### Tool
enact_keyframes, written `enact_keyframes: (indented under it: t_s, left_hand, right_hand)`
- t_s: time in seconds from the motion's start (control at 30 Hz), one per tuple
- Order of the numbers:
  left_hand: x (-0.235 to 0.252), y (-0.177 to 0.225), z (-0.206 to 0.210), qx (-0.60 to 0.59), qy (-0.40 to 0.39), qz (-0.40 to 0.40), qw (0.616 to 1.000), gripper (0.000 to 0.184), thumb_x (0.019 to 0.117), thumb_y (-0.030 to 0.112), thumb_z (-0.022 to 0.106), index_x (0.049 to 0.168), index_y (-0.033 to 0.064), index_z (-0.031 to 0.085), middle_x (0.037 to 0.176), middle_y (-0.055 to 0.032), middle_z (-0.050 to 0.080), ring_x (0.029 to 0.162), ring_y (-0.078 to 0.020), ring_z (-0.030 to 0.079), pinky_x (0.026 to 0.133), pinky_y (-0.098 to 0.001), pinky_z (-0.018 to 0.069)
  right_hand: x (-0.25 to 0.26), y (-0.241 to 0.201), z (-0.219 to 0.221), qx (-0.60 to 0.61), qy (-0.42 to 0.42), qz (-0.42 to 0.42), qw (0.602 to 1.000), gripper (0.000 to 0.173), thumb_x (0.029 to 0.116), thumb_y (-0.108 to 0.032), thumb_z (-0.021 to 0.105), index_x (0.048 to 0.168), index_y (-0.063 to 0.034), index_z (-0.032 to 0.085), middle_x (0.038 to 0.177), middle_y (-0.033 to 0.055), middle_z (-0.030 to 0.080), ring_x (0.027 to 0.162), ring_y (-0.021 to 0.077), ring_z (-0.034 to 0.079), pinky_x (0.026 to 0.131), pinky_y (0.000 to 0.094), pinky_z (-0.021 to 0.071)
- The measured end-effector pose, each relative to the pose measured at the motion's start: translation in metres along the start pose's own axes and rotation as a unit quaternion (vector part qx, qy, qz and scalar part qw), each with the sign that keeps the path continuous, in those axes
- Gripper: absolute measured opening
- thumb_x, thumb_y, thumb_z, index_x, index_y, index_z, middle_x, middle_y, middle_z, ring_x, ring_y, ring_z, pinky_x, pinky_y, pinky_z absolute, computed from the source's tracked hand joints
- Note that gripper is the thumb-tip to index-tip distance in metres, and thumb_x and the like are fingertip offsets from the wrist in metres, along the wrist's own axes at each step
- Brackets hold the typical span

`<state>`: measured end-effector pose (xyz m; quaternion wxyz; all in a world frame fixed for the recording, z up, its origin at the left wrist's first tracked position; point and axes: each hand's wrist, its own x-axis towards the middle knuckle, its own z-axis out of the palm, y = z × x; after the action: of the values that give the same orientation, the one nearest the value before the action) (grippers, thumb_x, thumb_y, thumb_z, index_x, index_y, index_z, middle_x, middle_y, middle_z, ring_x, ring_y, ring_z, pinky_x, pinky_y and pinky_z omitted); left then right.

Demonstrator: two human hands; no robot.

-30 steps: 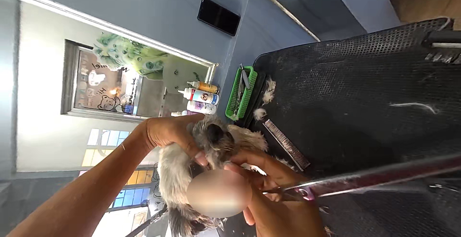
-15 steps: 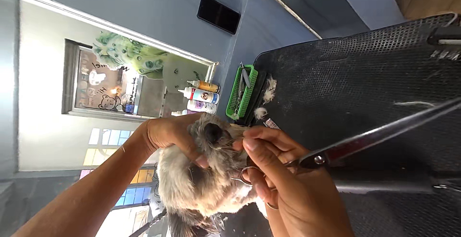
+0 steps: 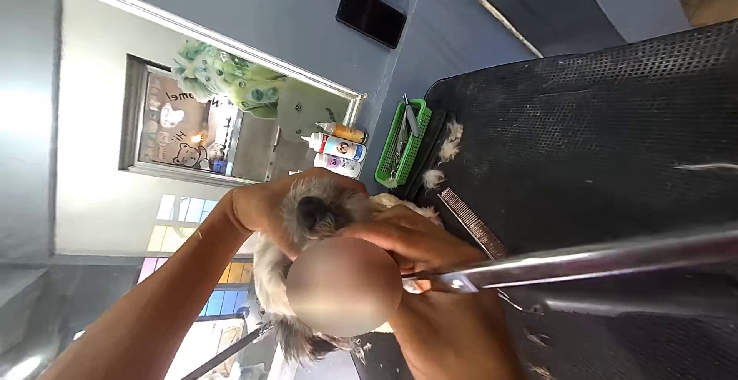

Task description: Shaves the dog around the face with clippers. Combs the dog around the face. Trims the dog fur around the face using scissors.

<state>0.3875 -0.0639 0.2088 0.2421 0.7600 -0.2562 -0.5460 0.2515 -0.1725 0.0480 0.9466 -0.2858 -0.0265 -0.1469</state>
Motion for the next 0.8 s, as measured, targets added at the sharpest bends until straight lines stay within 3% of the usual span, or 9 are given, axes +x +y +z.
enact_keyframes:
  t_s: [0.1, 0.2, 0.27, 0.33, 0.43, 0.5, 0.63, 0.73, 0.8]
  left_hand:
    - [0.001, 0.001, 0.001, -0.037, 0.0, -0.017, 0.999, 0.06, 0.0698, 0.025, 0.087, 0.122, 0.0057, 0.065, 0.108, 0.0021, 0.07, 0.102, -0.0031, 0.065, 0.091, -0.0196, 0.0545]
    - [-0.009, -0.03, -0.012, -0.064, -0.013, -0.007, 0.998, 0.062, 0.0715, 0.021, 0.086, 0.127, 0.0054, 0.063, 0.114, -0.0009, 0.07, 0.107, -0.0072, 0.066, 0.093, -0.0237, 0.0552]
    - [-0.028, -0.081, -0.033, -0.079, -0.034, 0.03, 0.996, 0.069, 0.075, 0.016, 0.084, 0.136, -0.0015, 0.055, 0.124, -0.0119, 0.066, 0.114, -0.0167, 0.064, 0.098, -0.0303, 0.0546]
    - [-0.038, -0.097, -0.039, -0.075, -0.018, 0.001, 0.997, 0.075, 0.0717, 0.014, 0.084, 0.138, -0.0013, 0.054, 0.127, -0.0136, 0.064, 0.117, -0.0186, 0.063, 0.101, -0.0321, 0.0537]
    - [-0.04, -0.096, -0.038, -0.097, -0.004, -0.03, 0.995, 0.08, 0.0677, 0.011, 0.085, 0.139, -0.0009, 0.052, 0.129, -0.0147, 0.063, 0.118, -0.0206, 0.062, 0.102, -0.0344, 0.0529]
    - [-0.041, -0.095, -0.036, -0.112, -0.001, -0.031, 0.993, 0.081, 0.0693, 0.009, 0.086, 0.142, -0.0003, 0.051, 0.133, -0.0155, 0.062, 0.121, -0.0216, 0.062, 0.105, -0.035, 0.0518]
    - [-0.038, -0.097, -0.037, -0.133, -0.001, -0.032, 0.991, 0.084, 0.0684, 0.008, 0.086, 0.144, 0.0014, 0.05, 0.135, -0.0152, 0.06, 0.124, -0.0229, 0.06, 0.107, -0.0366, 0.0504]
    - [-0.026, -0.098, -0.038, -0.152, -0.044, 0.024, 0.987, 0.082, 0.072, 0.01, 0.083, 0.145, -0.0015, 0.048, 0.136, -0.0165, 0.059, 0.125, -0.0227, 0.059, 0.106, -0.0352, 0.0508]
    - [-0.011, -0.063, -0.025, -0.154, -0.051, 0.026, 0.986, 0.069, 0.0773, 0.009, 0.081, 0.141, 0.0054, 0.055, 0.133, -0.0062, 0.064, 0.121, -0.0129, 0.061, 0.103, -0.0284, 0.0522]
  right_hand:
    - [-0.001, -0.003, -0.01, 0.075, 0.023, 0.051, 0.996, 0.009, 0.0946, -0.01, 0.071, 0.101, -0.0108, 0.076, 0.084, -0.0012, 0.067, 0.057, 0.0035, 0.056, 0.049, 0.0169, 0.049]
    - [-0.007, -0.01, -0.019, 0.118, 0.073, 0.12, 0.983, 0.008, 0.0962, -0.006, 0.066, 0.103, -0.0075, 0.071, 0.086, 0.0017, 0.068, 0.057, 0.0068, 0.061, 0.053, 0.0209, 0.0572]
    - [-0.011, -0.013, -0.02, 0.108, 0.059, 0.143, 0.982, 0.016, 0.0956, -0.003, 0.066, 0.112, -0.0048, 0.067, 0.086, 0.0022, 0.068, 0.057, 0.0064, 0.06, 0.05, 0.0202, 0.055]
    - [-0.013, -0.012, -0.016, 0.071, 0.028, 0.134, 0.988, 0.03, 0.0935, -0.006, 0.071, 0.124, -0.0053, 0.068, 0.088, 0.002, 0.069, 0.057, 0.0049, 0.058, 0.045, 0.0179, 0.0493]
    - [-0.003, -0.002, -0.009, 0.028, 0.003, 0.092, 0.995, 0.034, 0.0923, -0.011, 0.074, 0.127, -0.0121, 0.072, 0.093, -0.0001, 0.074, 0.063, 0.0053, 0.063, 0.054, 0.019, 0.054]
    - [0.005, 0.002, -0.007, 0.005, 0.007, 0.066, 0.998, 0.027, 0.09, -0.011, 0.074, 0.117, -0.0143, 0.077, 0.093, -0.002, 0.075, 0.068, 0.006, 0.067, 0.058, 0.0199, 0.0573]
    - [0.01, -0.004, -0.014, -0.01, 0.009, 0.065, 0.998, 0.01, 0.0922, -0.011, 0.072, 0.099, -0.0129, 0.078, 0.079, -0.0045, 0.071, 0.06, 0.0025, 0.061, 0.052, 0.0162, 0.0516]
    - [0.01, -0.012, -0.019, 0.006, -0.01, 0.087, 0.996, 0.013, 0.099, -0.014, 0.065, 0.106, -0.0116, 0.076, 0.075, -0.0057, 0.066, 0.056, -0.0001, 0.054, 0.048, 0.0145, 0.0446]
    - [0.011, -0.016, -0.02, -0.015, -0.025, 0.077, 0.997, 0.018, 0.0974, -0.016, 0.068, 0.113, -0.0106, 0.076, 0.079, -0.0062, 0.069, 0.06, -0.0005, 0.058, 0.051, 0.015, 0.049]
